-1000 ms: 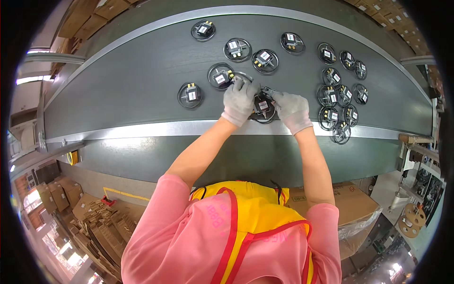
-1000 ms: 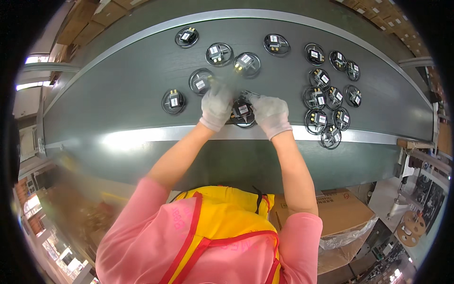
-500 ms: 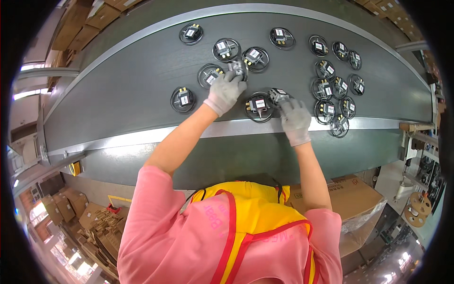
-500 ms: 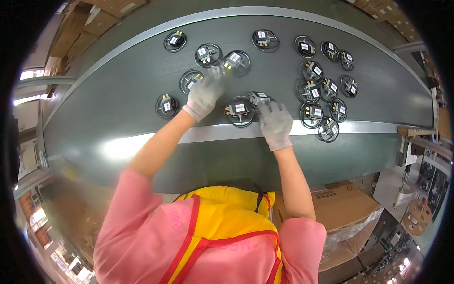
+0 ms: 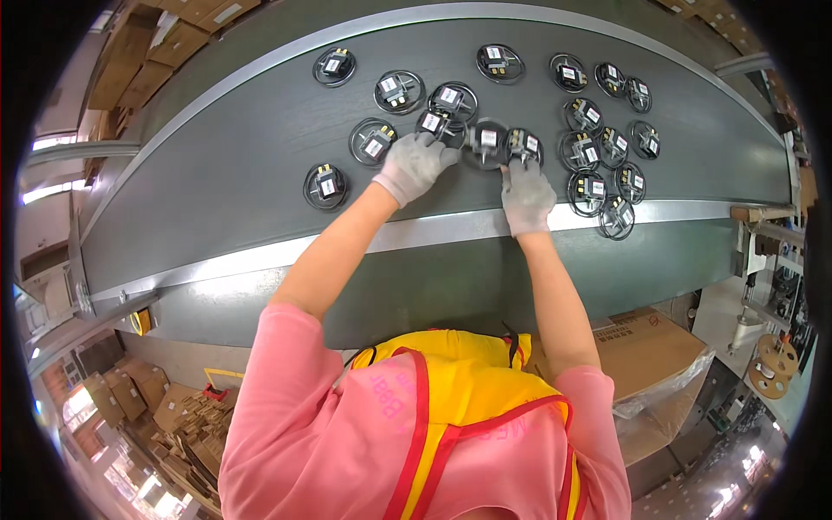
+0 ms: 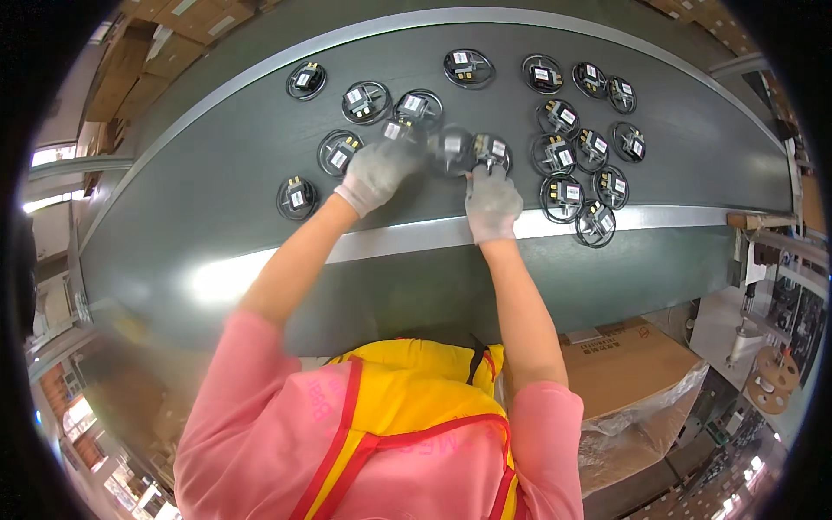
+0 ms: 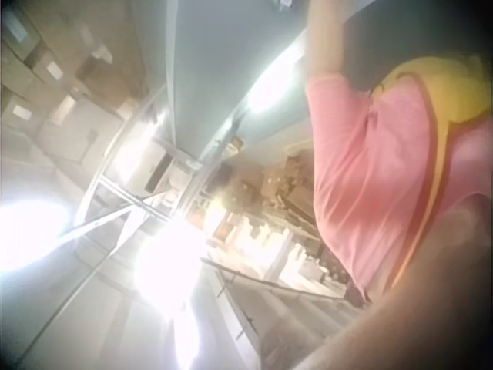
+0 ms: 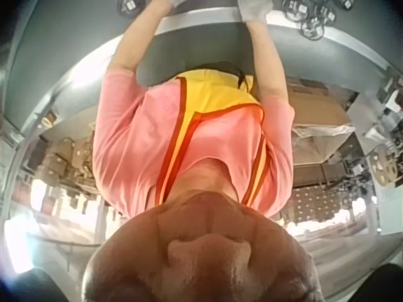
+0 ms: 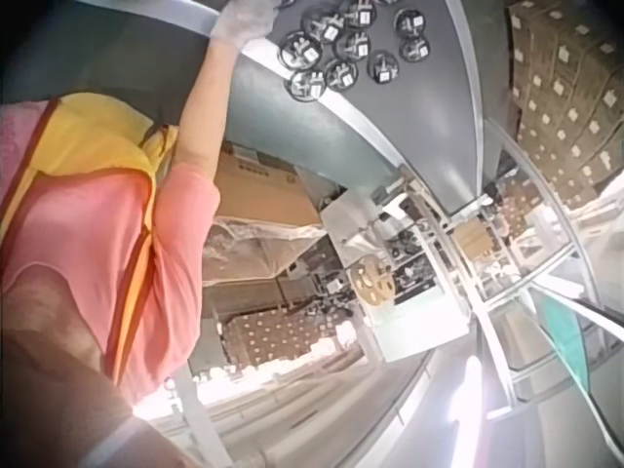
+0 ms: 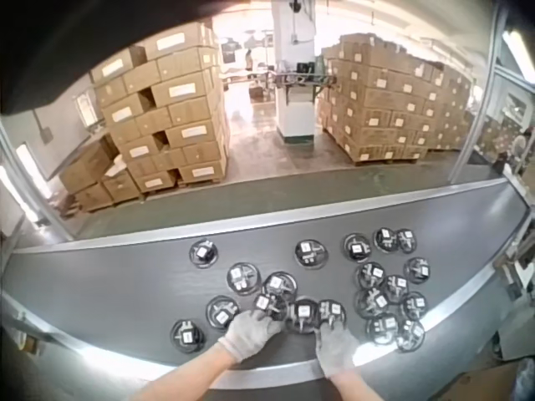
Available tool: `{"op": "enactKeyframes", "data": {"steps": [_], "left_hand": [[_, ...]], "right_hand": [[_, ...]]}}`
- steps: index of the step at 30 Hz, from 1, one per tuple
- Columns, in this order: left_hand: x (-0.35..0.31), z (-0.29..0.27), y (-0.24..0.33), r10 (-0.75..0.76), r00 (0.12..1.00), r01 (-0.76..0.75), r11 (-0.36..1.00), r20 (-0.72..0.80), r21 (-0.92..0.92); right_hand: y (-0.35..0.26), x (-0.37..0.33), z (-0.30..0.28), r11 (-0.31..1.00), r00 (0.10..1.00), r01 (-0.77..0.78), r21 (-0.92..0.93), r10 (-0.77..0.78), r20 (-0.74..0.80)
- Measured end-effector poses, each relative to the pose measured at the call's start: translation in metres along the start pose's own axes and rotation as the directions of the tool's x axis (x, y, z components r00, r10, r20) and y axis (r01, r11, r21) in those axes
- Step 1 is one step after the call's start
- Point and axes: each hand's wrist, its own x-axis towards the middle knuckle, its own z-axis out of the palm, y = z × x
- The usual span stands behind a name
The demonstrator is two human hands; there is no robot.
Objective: Picking electronic motor components from a conveyor belt and packing them into a partitioned shipping box.
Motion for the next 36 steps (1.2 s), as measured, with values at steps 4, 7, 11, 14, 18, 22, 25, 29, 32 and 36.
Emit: {"op": "enactKeyframes", "data": {"steps": [4, 7, 11, 14, 18, 22, 25, 29, 32, 36], "left_hand": [[-0.005, -0.016, 0.003, -0.191, 0.948, 0.124, 0.958, 0.254, 0.258], [-0.005, -0.029, 0.021, -0.346, 0.93, 0.309, 0.92, 0.128, 0.239], [0.013, -0.014, 0.041, -0.271, 0.963, 0.271, 0.962, -0.011, 0.039], [0.04, 0.013, 0.042, -0.245, 0.969, 0.245, 0.969, 0.006, -0.008], [0.065, 0.027, 0.04, -0.328, 0.935, 0.31, 0.941, 0.135, 0.136], [0.069, 0.026, 0.045, -0.373, 0.922, 0.361, 0.925, 0.106, 0.117], [0.054, 0.033, 0.057, -0.426, 0.903, 0.428, 0.902, 0.055, -0.046], [0.018, 0.009, 0.104, -0.437, 0.872, 0.473, 0.867, 0.218, -0.154], [-0.02, -0.001, 0.108, -0.482, 0.865, 0.484, 0.735, 0.137, -0.475], [-0.032, -0.059, 0.093, -0.582, 0.376, 0.587, -0.452, 0.721, -0.672]], "right_hand": [[0.001, 0.018, 0.011, 0.91, 0.953, -0.29, 0.296, 0.304, 0.0], [0.013, 0.016, 0.017, 0.956, 0.997, -0.024, 0.293, 0.044, -0.062], [0.016, 0.006, 0.014, 0.953, 0.997, 0.056, 0.298, -0.037, -0.069], [0.013, 0.004, 0.013, 0.958, 0.995, 0.052, 0.283, -0.026, -0.094], [0.02, -0.001, 0.01, 0.98, 0.997, 0.01, 0.199, 0.004, -0.073], [0.026, 0.002, 0.017, 0.995, 0.998, -0.036, 0.096, 0.041, -0.054], [0.021, 0.015, 0.015, 0.985, 0.991, -0.117, 0.125, 0.124, -0.05], [0.026, 0.032, 0.028, 0.901, 0.957, -0.198, 0.385, 0.263, -0.123], [0.025, 0.049, 0.027, 0.349, 0.882, -0.44, 0.828, 0.344, 0.323], [0.009, 0.079, -0.004, 0.01, 0.897, -0.422, 0.907, 0.148, 0.416]]}}
